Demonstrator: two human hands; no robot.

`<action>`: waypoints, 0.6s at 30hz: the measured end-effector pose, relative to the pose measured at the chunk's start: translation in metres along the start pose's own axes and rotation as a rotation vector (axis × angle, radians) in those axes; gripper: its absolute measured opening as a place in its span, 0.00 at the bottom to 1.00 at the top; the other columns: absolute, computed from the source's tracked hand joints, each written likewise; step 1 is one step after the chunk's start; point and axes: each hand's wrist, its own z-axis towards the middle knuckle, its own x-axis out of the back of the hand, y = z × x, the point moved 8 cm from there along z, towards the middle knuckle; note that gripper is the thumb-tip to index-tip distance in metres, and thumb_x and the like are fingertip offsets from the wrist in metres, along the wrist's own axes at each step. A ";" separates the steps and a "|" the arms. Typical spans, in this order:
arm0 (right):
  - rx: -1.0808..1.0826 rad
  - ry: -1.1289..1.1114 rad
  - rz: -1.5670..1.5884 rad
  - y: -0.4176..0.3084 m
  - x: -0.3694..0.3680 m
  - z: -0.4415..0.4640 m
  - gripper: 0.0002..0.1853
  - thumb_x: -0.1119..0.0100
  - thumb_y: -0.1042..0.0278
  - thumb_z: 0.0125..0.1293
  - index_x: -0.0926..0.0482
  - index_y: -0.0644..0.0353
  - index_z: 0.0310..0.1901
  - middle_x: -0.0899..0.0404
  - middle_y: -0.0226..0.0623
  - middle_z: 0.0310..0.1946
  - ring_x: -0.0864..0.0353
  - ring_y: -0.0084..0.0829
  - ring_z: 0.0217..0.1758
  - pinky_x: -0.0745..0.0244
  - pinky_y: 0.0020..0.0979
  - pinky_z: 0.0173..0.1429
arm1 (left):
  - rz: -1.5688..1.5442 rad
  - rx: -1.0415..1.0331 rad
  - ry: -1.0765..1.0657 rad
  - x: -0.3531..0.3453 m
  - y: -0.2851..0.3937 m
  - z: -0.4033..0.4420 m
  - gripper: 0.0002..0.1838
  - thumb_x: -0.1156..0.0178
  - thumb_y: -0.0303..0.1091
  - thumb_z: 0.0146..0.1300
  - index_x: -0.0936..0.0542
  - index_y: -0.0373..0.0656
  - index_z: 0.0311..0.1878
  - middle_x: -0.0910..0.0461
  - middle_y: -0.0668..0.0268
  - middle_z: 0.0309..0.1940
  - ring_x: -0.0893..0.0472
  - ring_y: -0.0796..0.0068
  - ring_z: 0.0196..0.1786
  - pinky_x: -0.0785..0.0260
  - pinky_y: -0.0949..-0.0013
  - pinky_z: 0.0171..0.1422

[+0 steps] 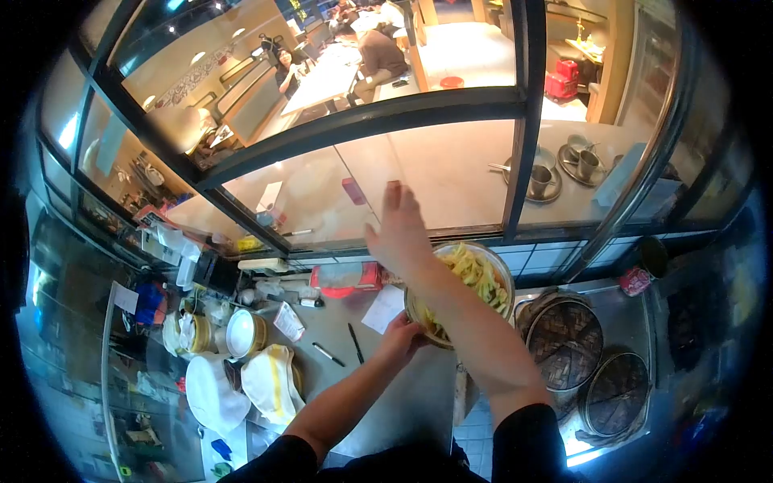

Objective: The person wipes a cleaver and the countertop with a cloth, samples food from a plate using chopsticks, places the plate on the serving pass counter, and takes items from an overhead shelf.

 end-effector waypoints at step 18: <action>0.044 0.197 0.370 0.031 0.060 -0.105 0.26 0.35 0.74 0.62 0.26 0.64 0.63 0.30 0.54 0.67 0.30 0.53 0.70 0.33 0.43 0.72 | -0.461 -0.318 -0.199 -0.045 0.066 0.078 0.20 0.44 0.26 0.69 0.29 0.43 0.63 0.19 0.60 0.51 0.17 0.66 0.49 0.21 0.62 0.53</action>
